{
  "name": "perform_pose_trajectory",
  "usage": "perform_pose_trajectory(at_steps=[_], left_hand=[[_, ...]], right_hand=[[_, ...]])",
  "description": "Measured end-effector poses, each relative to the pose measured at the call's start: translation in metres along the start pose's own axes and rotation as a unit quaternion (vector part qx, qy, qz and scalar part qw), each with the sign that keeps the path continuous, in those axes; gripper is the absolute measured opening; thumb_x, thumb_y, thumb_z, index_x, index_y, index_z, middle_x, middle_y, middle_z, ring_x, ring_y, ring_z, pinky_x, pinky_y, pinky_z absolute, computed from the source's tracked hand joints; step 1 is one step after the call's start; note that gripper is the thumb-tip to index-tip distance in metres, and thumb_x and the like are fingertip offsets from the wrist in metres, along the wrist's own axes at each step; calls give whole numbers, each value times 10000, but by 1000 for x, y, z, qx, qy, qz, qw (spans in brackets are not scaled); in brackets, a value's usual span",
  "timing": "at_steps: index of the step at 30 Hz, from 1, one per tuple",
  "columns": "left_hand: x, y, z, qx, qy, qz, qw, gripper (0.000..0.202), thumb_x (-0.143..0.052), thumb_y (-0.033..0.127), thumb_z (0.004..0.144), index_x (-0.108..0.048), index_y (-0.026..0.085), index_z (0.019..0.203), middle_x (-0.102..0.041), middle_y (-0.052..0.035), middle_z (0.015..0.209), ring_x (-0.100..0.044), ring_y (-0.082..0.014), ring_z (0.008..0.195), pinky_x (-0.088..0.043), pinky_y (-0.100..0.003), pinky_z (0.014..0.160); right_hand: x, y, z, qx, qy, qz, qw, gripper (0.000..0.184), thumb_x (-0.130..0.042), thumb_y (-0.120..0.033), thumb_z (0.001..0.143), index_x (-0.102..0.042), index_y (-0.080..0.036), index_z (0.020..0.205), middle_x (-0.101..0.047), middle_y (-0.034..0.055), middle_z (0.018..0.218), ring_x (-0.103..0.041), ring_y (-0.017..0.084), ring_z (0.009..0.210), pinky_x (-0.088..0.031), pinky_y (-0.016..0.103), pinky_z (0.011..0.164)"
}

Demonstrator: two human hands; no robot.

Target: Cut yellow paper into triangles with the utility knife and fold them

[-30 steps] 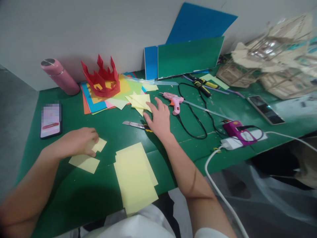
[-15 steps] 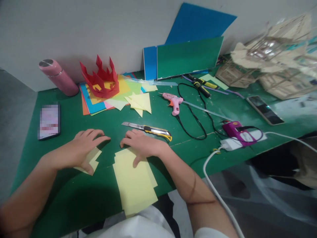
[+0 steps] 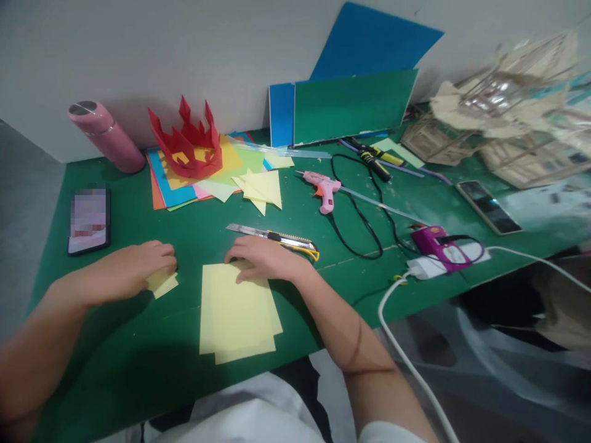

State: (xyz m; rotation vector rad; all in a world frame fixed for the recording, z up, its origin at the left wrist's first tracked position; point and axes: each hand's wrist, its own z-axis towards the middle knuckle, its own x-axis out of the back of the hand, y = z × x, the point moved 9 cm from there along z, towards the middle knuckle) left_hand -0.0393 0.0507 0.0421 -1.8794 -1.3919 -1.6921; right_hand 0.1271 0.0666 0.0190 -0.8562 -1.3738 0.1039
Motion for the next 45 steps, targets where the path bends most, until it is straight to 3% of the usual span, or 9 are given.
perform_pose_trajectory(at_steps=[7, 11, 24, 27, 29, 33, 39, 43, 45], left_hand=[[14, 30, 24, 11, 68, -18, 997, 437, -740, 437, 703, -586, 261, 1072, -635, -47, 1038, -611, -263, 895, -430, -317, 688], [-18, 61, 57, -17, 40, 18, 999, 667, -776, 457, 683, -501, 165, 1216, -565, -134, 1184, -552, -316, 1056, -440, -371, 830], [-35, 60, 66, -11, -19, -45, 999, 372, -744, 384, 746, -539, 177, 976, -532, -66, 1044, -517, -247, 980, -428, -324, 781], [-16, 41, 63, -19, 53, -78, 995, 485, -747, 499, 712, -531, 205, 1031, -546, -57, 1074, -519, -253, 993, -432, -356, 815], [22, 0, 46, 58, 218, -45, 973, 477, -699, 550, 746, -532, 200, 1025, -561, -78, 1063, -507, -300, 1043, -397, -438, 868], [84, -80, -35, 196, 515, 35, 834, 429, -557, 594, 842, -522, 171, 909, -543, -78, 1094, -296, -387, 1292, -189, -593, 966], [76, -131, -53, 260, 446, 28, 856, 474, -401, 604, 883, -502, 149, 970, -524, -61, 1129, -324, -394, 1292, -190, -617, 858], [82, -97, -41, 255, 500, 69, 825, 489, -386, 639, 874, -579, 208, 1002, -543, -102, 1163, -404, -373, 1260, -215, -646, 895], [74, -69, -13, 207, 446, 35, 870, 487, -439, 543, 908, -522, 147, 1178, -541, -123, 1164, -461, -336, 1215, -249, -596, 912]], right_hand=[[18, 0, 1, 13, 102, -43, 994, 217, -590, -375, 898, -656, -206, 1017, -645, 72, 959, -575, 212, 899, -445, 333, 777], [47, 24, -13, -92, 203, -115, 968, 180, -641, -316, 855, -617, -201, 993, -634, 98, 1002, -561, 252, 939, -438, 379, 809], [54, 65, -36, -218, 170, -133, 952, 292, -662, -310, 820, -552, -200, 1067, -624, 60, 858, -578, 246, 802, -419, 319, 655], [57, 55, -32, -174, 200, -145, 953, 368, -673, -384, 817, -546, -197, 1107, -630, 123, 1061, -572, 304, 983, -455, 402, 808], [57, 52, -30, -161, 208, -141, 955, 393, -647, -405, 836, -532, -198, 1150, -624, 141, 1117, -570, 319, 1024, -463, 426, 829], [55, 53, -27, -171, 197, -129, 957, 405, -618, -420, 856, -531, -182, 1171, -645, 141, 1063, -599, 313, 953, -479, 420, 774], [56, 36, -22, -128, 193, -107, 967, 329, -571, -413, 896, -561, -190, 1137, -651, 111, 1018, -591, 275, 926, -462, 406, 801], [30, 5, -11, -34, 81, -42, 995, 519, -655, -582, 783, -572, -214, 1140, -603, 96, 1110, -541, 278, 1044, -447, 400, 872], [13, -4, -8, -38, 18, -51, 998, 722, -738, -641, 648, -555, -211, 1199, -568, 105, 1123, -523, 297, 1036, -445, 423, 870]])
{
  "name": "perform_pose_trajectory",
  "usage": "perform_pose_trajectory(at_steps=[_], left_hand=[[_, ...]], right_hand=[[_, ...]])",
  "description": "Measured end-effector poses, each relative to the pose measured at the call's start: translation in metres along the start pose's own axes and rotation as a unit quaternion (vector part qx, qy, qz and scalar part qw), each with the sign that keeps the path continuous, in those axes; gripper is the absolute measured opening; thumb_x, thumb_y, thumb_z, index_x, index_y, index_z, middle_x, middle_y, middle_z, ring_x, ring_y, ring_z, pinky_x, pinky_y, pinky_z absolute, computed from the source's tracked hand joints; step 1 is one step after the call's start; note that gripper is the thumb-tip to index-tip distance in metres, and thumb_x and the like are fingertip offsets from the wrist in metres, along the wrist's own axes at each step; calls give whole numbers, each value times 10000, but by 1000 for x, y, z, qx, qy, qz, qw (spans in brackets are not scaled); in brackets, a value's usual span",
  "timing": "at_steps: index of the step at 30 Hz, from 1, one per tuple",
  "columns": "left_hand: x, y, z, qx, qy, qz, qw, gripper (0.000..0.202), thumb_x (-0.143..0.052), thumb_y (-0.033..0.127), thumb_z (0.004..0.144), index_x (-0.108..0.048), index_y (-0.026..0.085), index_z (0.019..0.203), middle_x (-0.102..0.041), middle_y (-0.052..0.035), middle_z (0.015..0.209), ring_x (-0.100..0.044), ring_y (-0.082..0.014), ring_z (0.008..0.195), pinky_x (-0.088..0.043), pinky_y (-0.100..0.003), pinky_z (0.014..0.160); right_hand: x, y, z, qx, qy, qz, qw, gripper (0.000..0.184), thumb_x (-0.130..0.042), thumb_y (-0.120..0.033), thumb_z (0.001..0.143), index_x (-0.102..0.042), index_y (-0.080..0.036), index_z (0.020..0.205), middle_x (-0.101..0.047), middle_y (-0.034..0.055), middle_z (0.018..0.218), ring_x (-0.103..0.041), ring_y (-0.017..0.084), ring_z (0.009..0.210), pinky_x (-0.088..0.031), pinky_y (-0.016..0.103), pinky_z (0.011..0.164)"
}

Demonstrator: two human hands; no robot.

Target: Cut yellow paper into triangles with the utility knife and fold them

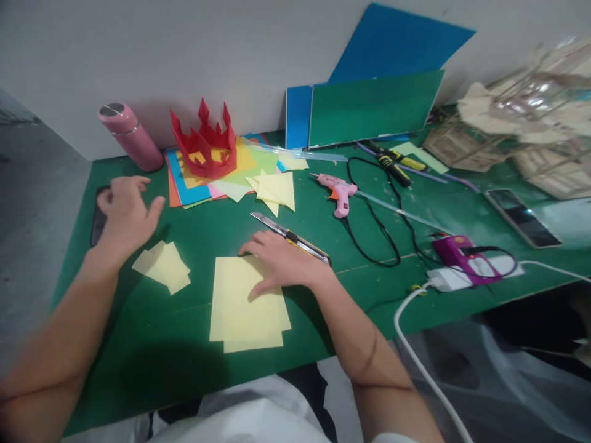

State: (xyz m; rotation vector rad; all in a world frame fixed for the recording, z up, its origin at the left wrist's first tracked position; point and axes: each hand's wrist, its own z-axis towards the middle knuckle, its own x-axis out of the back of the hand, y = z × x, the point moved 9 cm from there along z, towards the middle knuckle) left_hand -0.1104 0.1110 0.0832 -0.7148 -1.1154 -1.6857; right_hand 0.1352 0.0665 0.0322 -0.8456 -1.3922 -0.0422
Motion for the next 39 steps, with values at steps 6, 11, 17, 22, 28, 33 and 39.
perform_pose_trajectory(at_steps=[6, 11, 17, 22, 28, 33, 39], left_hand=[[-70, 105, -56, -125, -353, -163, 913, 631, -631, 567, 794, -425, 224, 1283, -538, -112, 1255, -521, -296, 1133, -391, -464, 961], [-87, 131, -89, -176, -428, -165, 871, 739, -801, 416, 664, -421, 205, 1262, -523, -124, 1244, -493, -316, 1125, -410, -449, 945], [-94, 121, -85, -120, -422, -185, 879, 483, -698, 320, 753, -484, 196, 1167, -593, -66, 1014, -556, -255, 926, -442, -346, 751], [-93, 108, -72, -45, -375, -251, 891, 417, -652, 291, 761, -540, 221, 1157, -579, -10, 873, -558, -186, 768, -429, -288, 661], [-93, 78, -58, 123, -236, -418, 868, 556, -728, 284, 671, -502, 211, 1173, -550, -69, 1188, -602, -204, 934, -513, -325, 771], [-95, 77, -59, 147, -177, -489, 842, 671, -784, 297, 620, -460, 205, 1200, -538, -96, 1235, -582, -238, 1057, -519, -356, 857], [-108, 69, -65, 251, -126, -600, 749, 653, -790, 366, 657, -436, 215, 1184, -614, -76, 1077, -641, -201, 927, -544, -343, 790]], right_hand=[[-21, -12, 3, -22, -62, -29, 997, 711, -832, -499, 604, -563, -174, 1177, -525, 115, 1127, -470, 303, 1038, -420, 425, 891], [-18, -8, 2, -18, -62, 37, 997, 604, -796, -360, 693, -530, -175, 1203, -538, 109, 1150, -477, 283, 1062, -413, 401, 900], [-6, -1, 4, -21, -5, 137, 990, 491, -704, -158, 745, -523, -225, 1197, -616, 62, 1138, -554, 235, 1046, -429, 341, 847], [4, 20, 2, -83, 89, 222, 967, 576, -714, -261, 760, -451, -247, 1272, -587, 55, 1112, -581, 168, 818, -472, 311, 700], [5, 63, 0, -152, 245, 467, 836, 564, -739, -443, 721, -472, -232, 1169, -577, -3, 891, -564, 107, 669, -494, 277, 638], [-6, 66, 5, -196, 256, 494, 807, 406, -765, -495, 656, -585, -193, 858, -590, -14, 776, -538, 101, 650, -453, 255, 611], [6, 66, -2, -199, 372, 436, 795, 308, -731, -429, 695, -531, -197, 726, -477, -59, 649, -423, 77, 567, -376, 233, 546]])
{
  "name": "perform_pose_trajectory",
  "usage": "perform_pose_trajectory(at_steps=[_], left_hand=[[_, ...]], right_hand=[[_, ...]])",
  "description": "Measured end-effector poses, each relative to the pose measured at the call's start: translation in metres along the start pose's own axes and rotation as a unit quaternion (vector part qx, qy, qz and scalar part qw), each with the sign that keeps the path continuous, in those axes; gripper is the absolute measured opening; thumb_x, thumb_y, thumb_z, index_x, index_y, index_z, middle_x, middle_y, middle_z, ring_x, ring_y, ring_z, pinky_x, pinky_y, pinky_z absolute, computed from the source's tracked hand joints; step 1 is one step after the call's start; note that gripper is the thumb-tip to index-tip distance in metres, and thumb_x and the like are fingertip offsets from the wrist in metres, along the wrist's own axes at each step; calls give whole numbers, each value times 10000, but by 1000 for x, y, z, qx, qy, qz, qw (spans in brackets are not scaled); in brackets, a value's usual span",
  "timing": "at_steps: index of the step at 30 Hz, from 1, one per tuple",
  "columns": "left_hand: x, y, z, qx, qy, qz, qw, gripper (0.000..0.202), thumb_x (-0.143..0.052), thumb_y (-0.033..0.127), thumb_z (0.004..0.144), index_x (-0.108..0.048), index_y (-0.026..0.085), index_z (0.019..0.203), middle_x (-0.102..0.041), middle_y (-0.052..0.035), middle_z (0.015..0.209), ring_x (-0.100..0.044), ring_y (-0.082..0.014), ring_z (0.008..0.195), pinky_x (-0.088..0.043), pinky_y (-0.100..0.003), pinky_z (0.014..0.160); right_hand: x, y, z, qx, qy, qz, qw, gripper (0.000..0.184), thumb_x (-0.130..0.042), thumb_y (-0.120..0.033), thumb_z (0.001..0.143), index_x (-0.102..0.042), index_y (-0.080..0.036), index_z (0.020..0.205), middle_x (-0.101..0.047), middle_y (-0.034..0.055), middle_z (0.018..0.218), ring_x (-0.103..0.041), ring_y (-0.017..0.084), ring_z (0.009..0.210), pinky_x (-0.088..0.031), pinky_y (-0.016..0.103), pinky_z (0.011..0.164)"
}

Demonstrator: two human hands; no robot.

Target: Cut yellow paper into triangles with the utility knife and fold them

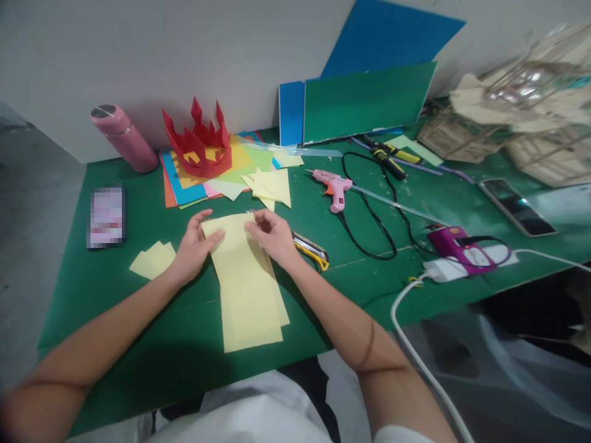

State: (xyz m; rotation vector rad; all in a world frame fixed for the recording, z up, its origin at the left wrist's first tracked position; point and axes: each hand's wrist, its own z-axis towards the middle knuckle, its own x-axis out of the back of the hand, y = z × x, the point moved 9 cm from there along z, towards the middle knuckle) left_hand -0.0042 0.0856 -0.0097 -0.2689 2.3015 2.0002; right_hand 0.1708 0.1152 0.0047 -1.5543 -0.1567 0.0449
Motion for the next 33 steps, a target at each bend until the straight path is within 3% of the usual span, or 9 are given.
perform_pose_trajectory(at_steps=[4, 7, 11, 13, 20, 23, 26, 29, 33], left_hand=[[-1, -9, 3, 45, -6, -51, 998, 495, -802, 426, 647, -562, 162, 990, -674, -47, 895, -652, -157, 772, -538, -303, 746], [0, -12, 3, 66, -2, -38, 997, 415, -809, 457, 625, -616, 138, 809, -661, -11, 738, -619, -115, 647, -521, -251, 660], [5, -12, 3, 75, 40, -54, 995, 428, -834, 471, 569, -648, 139, 765, -676, -4, 728, -607, -96, 598, -521, -231, 603], [6, -10, 3, 73, 53, -60, 994, 427, -835, 473, 564, -660, 144, 773, -687, -6, 753, -607, -90, 601, -526, -224, 593], [3, -6, 3, 56, 24, -43, 997, 442, -764, 545, 651, -675, 169, 866, -705, -22, 811, -644, -127, 690, -551, -256, 627], [1, -6, 3, 48, 9, -40, 998, 461, -815, 475, 612, -683, 169, 929, -724, -43, 900, -665, -153, 759, -565, -291, 693], [1, -7, 5, 42, 2, -46, 998, 452, -838, 408, 596, -682, 160, 940, -727, -47, 919, -668, -147, 754, -568, -304, 731], [4, -8, 6, 44, 10, -53, 998, 459, -846, 388, 581, -662, 153, 930, -722, -45, 890, -664, -142, 745, -564, -290, 717], [4, -9, 7, 54, 19, -38, 998, 498, -856, 390, 550, -619, 149, 916, -706, -41, 840, -658, -146, 731, -559, -306, 724]], right_hand=[[13, -17, -4, 87, 87, -63, 990, 178, -669, -338, 764, -549, -207, 749, -498, -44, 670, -431, 90, 562, -379, 238, 522], [17, -40, -14, 197, 131, -142, 961, 71, -614, -255, 810, -583, -216, 760, -583, -7, 743, -523, 124, 644, -442, 263, 573], [-1, -67, -32, 357, 89, -271, 889, 62, -591, -189, 826, -627, -233, 801, -684, 37, 925, -627, 187, 860, -499, 367, 779], [-13, -70, -36, 385, 47, -312, 867, 88, -574, -185, 844, -637, -239, 814, -691, 58, 1027, -636, 209, 945, -498, 402, 830], [-37, -50, -31, 345, -64, -365, 862, 139, -533, -239, 898, -654, -254, 831, -645, 75, 1205, -558, 259, 1141, -446, 495, 965], [-46, -44, -31, 350, -102, -365, 857, 143, -531, -240, 905, -665, -252, 856, -642, 77, 1214, -551, 249, 1146, -433, 490, 990], [-51, -46, -32, 356, -123, -350, 858, 137, -599, -355, 875, -675, -249, 836, -655, 81, 1187, -575, 248, 1109, -451, 469, 972], [-37, -51, -26, 315, -86, -273, 905, 242, -606, -465, 852, -679, -245, 918, -650, 92, 1184, -590, 248, 1093, -461, 452, 962], [-15, -31, -7, 137, -53, -119, 982, 337, -537, -510, 877, -676, -213, 954, -686, 79, 1020, -631, 217, 944, -507, 377, 837]])
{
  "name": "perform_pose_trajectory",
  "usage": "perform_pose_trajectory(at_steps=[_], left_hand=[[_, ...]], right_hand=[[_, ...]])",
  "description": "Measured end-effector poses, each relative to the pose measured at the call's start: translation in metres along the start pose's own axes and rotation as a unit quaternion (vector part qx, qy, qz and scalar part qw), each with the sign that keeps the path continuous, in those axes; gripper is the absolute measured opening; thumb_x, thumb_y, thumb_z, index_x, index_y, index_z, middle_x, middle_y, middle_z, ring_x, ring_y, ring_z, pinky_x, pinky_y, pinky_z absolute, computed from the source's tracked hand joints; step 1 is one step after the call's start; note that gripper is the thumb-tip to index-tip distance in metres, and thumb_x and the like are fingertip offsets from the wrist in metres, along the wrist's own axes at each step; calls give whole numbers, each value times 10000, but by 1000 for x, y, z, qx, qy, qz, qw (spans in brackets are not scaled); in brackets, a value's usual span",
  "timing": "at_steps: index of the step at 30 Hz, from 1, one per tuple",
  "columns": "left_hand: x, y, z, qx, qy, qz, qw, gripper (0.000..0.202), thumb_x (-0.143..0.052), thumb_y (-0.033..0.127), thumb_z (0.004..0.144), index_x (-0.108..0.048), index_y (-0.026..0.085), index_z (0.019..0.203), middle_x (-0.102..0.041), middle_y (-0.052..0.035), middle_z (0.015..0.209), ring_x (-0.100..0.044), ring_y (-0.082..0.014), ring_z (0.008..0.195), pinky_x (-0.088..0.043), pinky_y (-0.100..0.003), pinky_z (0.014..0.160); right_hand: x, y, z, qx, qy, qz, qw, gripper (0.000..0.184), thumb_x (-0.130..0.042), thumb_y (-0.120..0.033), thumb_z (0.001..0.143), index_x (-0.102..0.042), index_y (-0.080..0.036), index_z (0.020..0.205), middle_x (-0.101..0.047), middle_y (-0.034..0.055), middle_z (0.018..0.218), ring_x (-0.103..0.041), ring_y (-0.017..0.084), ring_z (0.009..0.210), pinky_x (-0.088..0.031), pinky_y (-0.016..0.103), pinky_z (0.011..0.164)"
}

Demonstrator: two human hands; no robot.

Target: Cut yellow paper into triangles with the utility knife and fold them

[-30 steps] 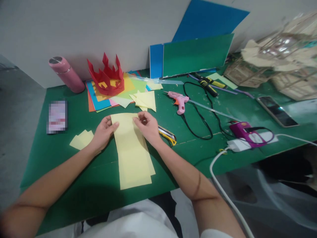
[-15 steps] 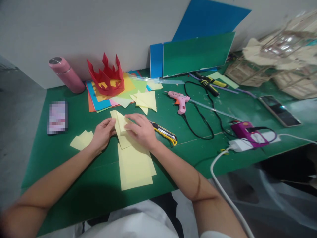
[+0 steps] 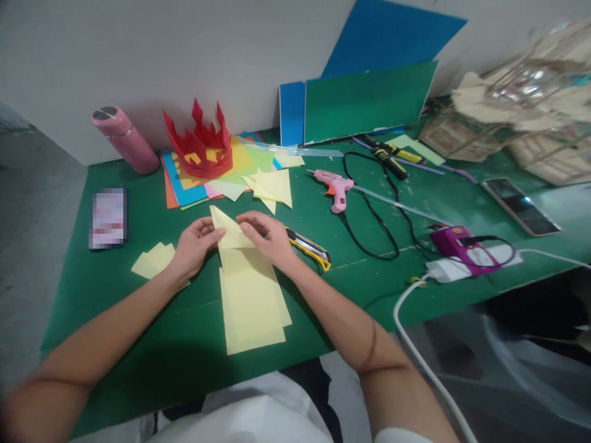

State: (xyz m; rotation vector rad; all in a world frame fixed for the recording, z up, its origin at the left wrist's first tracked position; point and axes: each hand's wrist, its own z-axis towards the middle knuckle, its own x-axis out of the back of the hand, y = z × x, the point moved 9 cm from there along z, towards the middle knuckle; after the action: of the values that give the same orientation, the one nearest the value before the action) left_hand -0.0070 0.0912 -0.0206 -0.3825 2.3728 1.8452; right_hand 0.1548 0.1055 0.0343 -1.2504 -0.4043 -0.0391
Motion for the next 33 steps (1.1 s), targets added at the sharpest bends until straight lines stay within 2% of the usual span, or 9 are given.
perform_pose_trajectory(at_steps=[3, 6, 8, 11, 16, 22, 33], left_hand=[[-1, 2, -1, -3, -2, 16, 1000, 521, -859, 371, 542, -597, 156, 938, -694, -24, 814, -655, -143, 724, -555, -320, 751], [-2, 4, -2, -11, -4, 35, 999, 519, -854, 341, 544, -585, 163, 950, -687, -15, 811, -655, -145, 730, -551, -327, 762], [-2, 4, -2, -17, -7, 43, 999, 491, -838, 339, 565, -581, 169, 946, -687, -17, 814, -660, -151, 737, -553, -327, 750], [-2, 4, -2, -26, -8, 45, 999, 439, -814, 336, 595, -584, 177, 933, -688, -22, 820, -664, -156, 745, -558, -329, 740], [0, 7, -1, -64, 1, 62, 996, 398, -812, 307, 589, -576, 173, 881, -659, -16, 837, -637, -129, 763, -541, -333, 814], [1, 9, -1, -85, 5, 74, 994, 357, -807, 324, 595, -549, 174, 791, -645, -10, 815, -634, -131, 769, -535, -334, 821], [-2, 17, -5, -115, -9, 152, 982, 213, -764, 336, 669, -688, 178, 791, -714, -44, 885, -658, -170, 819, -541, -352, 836]], right_hand=[[-10, 22, -1, -113, -67, 64, 989, 410, -612, -590, 789, -686, -192, 851, -670, 31, 809, -599, 176, 734, -489, 318, 668], [-21, 34, -4, -175, -123, 97, 972, 433, -672, -610, 717, -666, -178, 744, -579, -12, 646, -493, 119, 584, -390, 258, 526], [-22, 38, -5, -196, -130, 110, 966, 432, -717, -593, 672, -638, -168, 683, -531, -26, 601, -443, 97, 550, -334, 238, 492], [-22, 41, -6, -220, -126, 135, 958, 438, -768, -568, 610, -602, -165, 647, -532, -28, 606, -431, 88, 544, -314, 229, 482], [-20, 46, -7, -239, -96, 137, 957, 436, -793, -536, 581, -556, -173, 625, -518, -46, 576, -420, 79, 514, -316, 230, 486], [-18, 52, -8, -250, -84, 130, 956, 434, -801, -523, 572, -544, -178, 628, -524, -49, 570, -430, 84, 506, -342, 234, 489], [-21, 56, -6, -247, -99, 132, 955, 435, -811, -487, 574, -496, -189, 616, -526, -55, 568, -461, 90, 505, -366, 237, 492]])
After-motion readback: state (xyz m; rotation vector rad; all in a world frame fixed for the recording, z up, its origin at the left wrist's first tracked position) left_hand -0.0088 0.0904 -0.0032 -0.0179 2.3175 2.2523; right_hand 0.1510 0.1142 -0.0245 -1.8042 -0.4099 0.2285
